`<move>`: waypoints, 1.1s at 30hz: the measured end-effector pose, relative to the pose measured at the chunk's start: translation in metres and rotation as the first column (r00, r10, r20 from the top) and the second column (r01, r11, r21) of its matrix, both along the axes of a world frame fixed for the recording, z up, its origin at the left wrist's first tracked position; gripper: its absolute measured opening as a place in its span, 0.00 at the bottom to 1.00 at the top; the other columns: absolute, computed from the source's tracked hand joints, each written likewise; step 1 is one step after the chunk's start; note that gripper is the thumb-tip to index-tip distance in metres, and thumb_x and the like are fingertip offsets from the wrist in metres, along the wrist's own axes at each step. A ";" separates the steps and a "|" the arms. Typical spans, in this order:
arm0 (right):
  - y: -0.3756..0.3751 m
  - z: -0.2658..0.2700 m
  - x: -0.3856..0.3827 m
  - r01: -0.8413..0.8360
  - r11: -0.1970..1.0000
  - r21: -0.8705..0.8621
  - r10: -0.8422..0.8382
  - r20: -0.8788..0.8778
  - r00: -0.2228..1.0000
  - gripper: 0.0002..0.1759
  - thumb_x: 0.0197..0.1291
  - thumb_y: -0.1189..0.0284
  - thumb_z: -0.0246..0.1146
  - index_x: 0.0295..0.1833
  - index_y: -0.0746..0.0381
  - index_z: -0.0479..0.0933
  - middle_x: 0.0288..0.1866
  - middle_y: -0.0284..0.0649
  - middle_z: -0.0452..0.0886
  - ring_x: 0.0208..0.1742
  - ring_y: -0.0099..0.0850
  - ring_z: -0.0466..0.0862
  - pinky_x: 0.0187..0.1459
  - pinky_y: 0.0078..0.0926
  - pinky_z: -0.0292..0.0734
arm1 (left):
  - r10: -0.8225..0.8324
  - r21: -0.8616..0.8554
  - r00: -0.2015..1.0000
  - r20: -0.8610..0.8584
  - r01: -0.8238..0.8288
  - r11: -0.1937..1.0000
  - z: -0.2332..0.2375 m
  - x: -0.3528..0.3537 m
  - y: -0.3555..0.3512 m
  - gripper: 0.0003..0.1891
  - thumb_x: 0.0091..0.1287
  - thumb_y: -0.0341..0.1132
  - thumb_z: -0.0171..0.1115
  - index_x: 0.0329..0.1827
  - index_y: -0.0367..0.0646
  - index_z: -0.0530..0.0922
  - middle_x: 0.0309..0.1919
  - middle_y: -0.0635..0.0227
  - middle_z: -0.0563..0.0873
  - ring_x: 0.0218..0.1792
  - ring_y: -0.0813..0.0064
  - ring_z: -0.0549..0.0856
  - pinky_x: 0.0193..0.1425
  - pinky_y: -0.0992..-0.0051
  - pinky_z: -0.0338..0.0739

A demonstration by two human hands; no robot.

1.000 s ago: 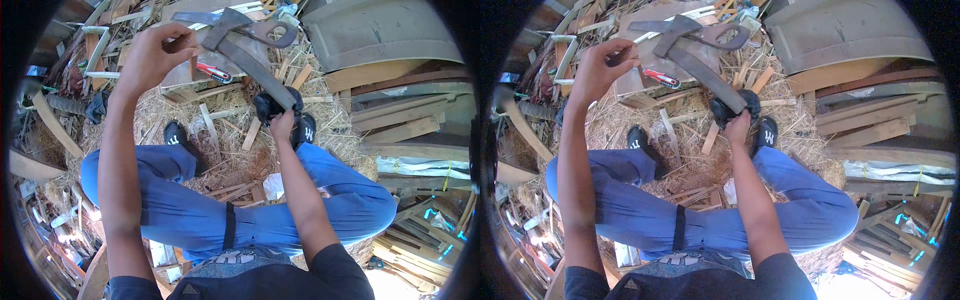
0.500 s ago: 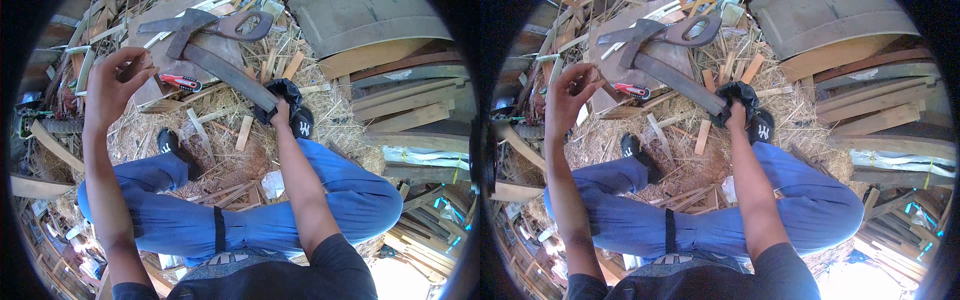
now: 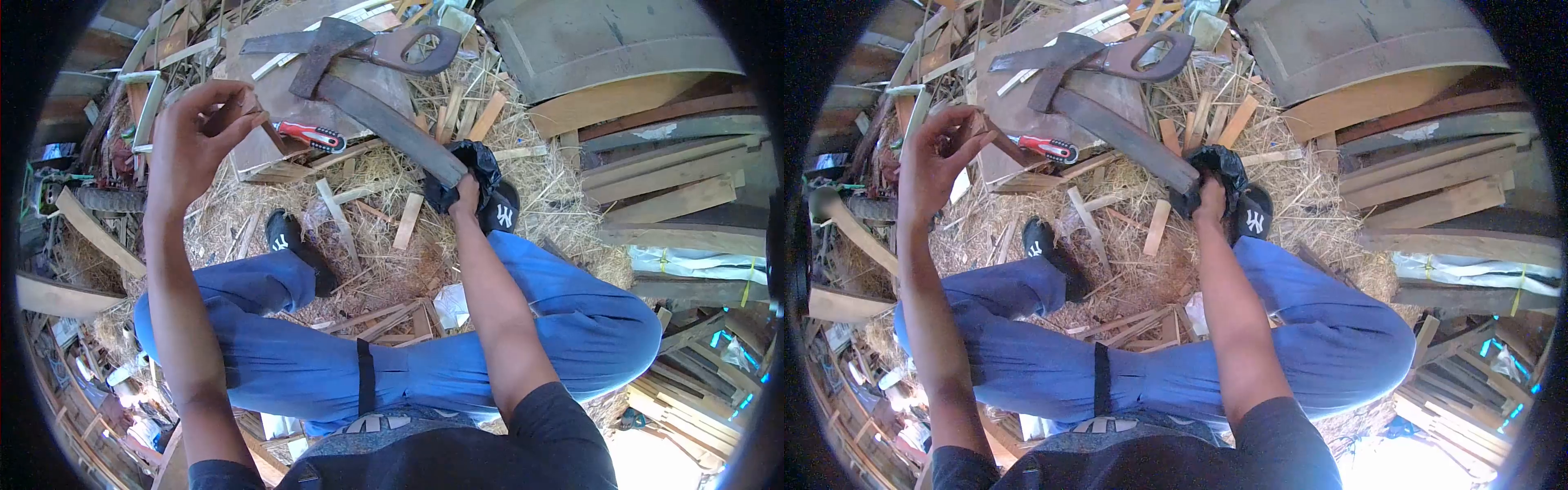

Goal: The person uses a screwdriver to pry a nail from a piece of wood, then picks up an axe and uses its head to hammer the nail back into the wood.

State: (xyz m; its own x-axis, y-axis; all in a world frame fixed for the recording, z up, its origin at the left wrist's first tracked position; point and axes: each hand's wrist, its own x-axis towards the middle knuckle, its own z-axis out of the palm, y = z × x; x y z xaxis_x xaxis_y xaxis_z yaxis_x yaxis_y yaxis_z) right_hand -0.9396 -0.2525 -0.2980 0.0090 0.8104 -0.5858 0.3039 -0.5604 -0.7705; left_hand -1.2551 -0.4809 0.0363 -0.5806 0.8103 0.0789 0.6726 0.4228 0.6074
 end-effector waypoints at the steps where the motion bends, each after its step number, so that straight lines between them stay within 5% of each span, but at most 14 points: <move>1: 0.000 0.005 0.002 -0.071 0.997 -0.013 0.072 0.060 0.996 0.30 0.69 0.55 0.61 0.63 0.68 0.86 0.60 0.49 0.91 0.54 0.39 0.89 0.58 0.39 0.79 | 0.030 0.028 0.999 0.021 -0.030 0.999 0.000 0.004 0.001 0.18 0.67 0.34 0.81 0.57 0.36 0.88 0.43 0.64 0.93 0.43 0.81 0.88 0.50 0.75 0.83; 6: 0.008 -0.012 0.010 -0.147 0.988 -0.039 0.150 0.097 0.984 0.32 0.68 0.53 0.62 0.63 0.70 0.86 0.58 0.49 0.91 0.51 0.38 0.88 0.56 0.39 0.80 | 0.004 0.024 1.000 0.003 -0.004 1.000 0.003 0.008 -0.002 0.20 0.67 0.33 0.81 0.59 0.37 0.87 0.41 0.70 0.90 0.39 0.83 0.84 0.47 0.77 0.81; 8: 0.003 -0.002 0.008 -0.036 0.998 -0.049 0.034 -0.042 0.999 0.32 0.67 0.54 0.63 0.63 0.70 0.85 0.52 0.51 0.92 0.49 0.39 0.87 0.54 0.41 0.80 | -0.003 0.018 1.000 0.019 0.003 1.000 0.004 0.009 -0.003 0.19 0.67 0.33 0.81 0.59 0.37 0.87 0.40 0.70 0.90 0.39 0.83 0.84 0.47 0.76 0.82; 10: 0.006 -0.003 0.010 -0.212 0.973 0.085 0.185 0.252 0.950 0.24 0.68 0.60 0.65 0.59 0.67 0.87 0.49 0.54 0.92 0.49 0.46 0.89 0.52 0.46 0.81 | -0.004 0.029 1.000 -0.002 0.004 1.000 0.003 0.009 -0.004 0.19 0.68 0.33 0.81 0.58 0.36 0.87 0.40 0.70 0.90 0.39 0.83 0.84 0.47 0.76 0.82; 11: 0.004 -0.005 0.012 -0.213 0.973 0.085 0.186 0.250 0.950 0.24 0.68 0.60 0.65 0.59 0.67 0.87 0.49 0.54 0.92 0.49 0.46 0.89 0.52 0.46 0.81 | -0.008 0.038 1.000 -0.019 0.008 0.999 0.003 0.008 -0.005 0.19 0.68 0.33 0.81 0.58 0.36 0.87 0.40 0.70 0.90 0.40 0.84 0.85 0.47 0.76 0.82; 13: -0.004 0.018 0.009 -0.573 0.744 0.343 0.288 0.610 0.738 0.14 0.69 0.67 0.66 0.54 0.62 0.88 0.49 0.56 0.91 0.52 0.54 0.90 0.52 0.51 0.82 | -0.003 0.009 1.000 -0.014 0.003 1.000 0.006 0.009 -0.004 0.19 0.68 0.33 0.81 0.58 0.36 0.87 0.40 0.70 0.90 0.41 0.84 0.85 0.48 0.76 0.82; 16: -0.007 0.033 0.006 -0.580 0.661 0.476 0.245 0.594 0.767 0.19 0.67 0.79 0.59 0.60 0.60 0.86 0.50 0.60 0.90 0.57 0.59 0.89 0.57 0.51 0.82 | 0.013 -0.013 1.000 0.000 -0.013 1.000 0.006 0.008 -0.003 0.18 0.68 0.34 0.80 0.58 0.36 0.87 0.40 0.69 0.91 0.41 0.83 0.85 0.49 0.75 0.82; 19: -0.007 0.038 0.003 -0.531 0.713 0.457 0.213 0.581 0.786 0.08 0.69 0.72 0.67 0.50 0.61 0.87 0.46 0.55 0.91 0.49 0.58 0.90 0.54 0.54 0.83 | 0.017 0.005 1.000 0.014 -0.017 1.000 0.003 0.006 -0.001 0.19 0.69 0.35 0.80 0.58 0.36 0.87 0.40 0.68 0.91 0.40 0.82 0.85 0.49 0.74 0.82; 22: -0.009 0.048 0.003 -0.532 0.745 0.403 0.232 0.591 0.773 0.18 0.61 0.81 0.63 0.56 0.63 0.86 0.49 0.61 0.89 0.56 0.60 0.88 0.57 0.52 0.82 | 0.012 0.083 0.999 -0.037 -0.009 0.996 -0.006 0.002 0.001 0.19 0.70 0.37 0.79 0.58 0.35 0.87 0.40 0.66 0.91 0.39 0.80 0.85 0.49 0.73 0.82; 25: -0.014 0.051 0.000 -0.507 0.757 0.413 0.216 0.573 0.790 0.18 0.58 0.82 0.64 0.55 0.65 0.85 0.49 0.61 0.89 0.57 0.61 0.88 0.57 0.52 0.81 | 0.024 0.151 0.998 -0.056 -0.015 0.988 -0.013 -0.005 0.004 0.20 0.70 0.39 0.78 0.58 0.35 0.87 0.40 0.65 0.91 0.40 0.79 0.85 0.49 0.72 0.83; 28: -0.017 0.046 0.001 -0.523 0.685 0.508 0.178 0.579 0.796 0.10 0.68 0.74 0.67 0.51 0.65 0.86 0.46 0.58 0.90 0.49 0.60 0.89 0.53 0.52 0.82 | 0.050 0.123 0.998 -0.044 -0.045 0.991 -0.018 -0.014 0.010 0.20 0.71 0.40 0.78 0.58 0.35 0.87 0.40 0.64 0.91 0.40 0.77 0.87 0.48 0.71 0.83; 33: -0.013 0.039 0.003 -0.509 0.717 0.476 0.240 0.517 0.822 0.13 0.64 0.81 0.66 0.54 0.67 0.85 0.48 0.58 0.91 0.53 0.56 0.91 0.56 0.45 0.83 | 0.041 0.116 0.998 -0.039 -0.036 0.993 -0.023 -0.025 0.032 0.21 0.72 0.41 0.77 0.60 0.33 0.87 0.41 0.62 0.93 0.39 0.76 0.88 0.48 0.72 0.84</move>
State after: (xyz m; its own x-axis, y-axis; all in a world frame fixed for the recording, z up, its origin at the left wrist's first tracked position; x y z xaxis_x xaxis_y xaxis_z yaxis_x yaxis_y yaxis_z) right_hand -0.9366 -0.2660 -0.2588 -0.2550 0.9666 -0.0265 0.7324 0.1752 -0.6579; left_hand -1.2798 -0.4493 0.0133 -0.6056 0.7715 0.1950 0.6826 0.3777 0.6256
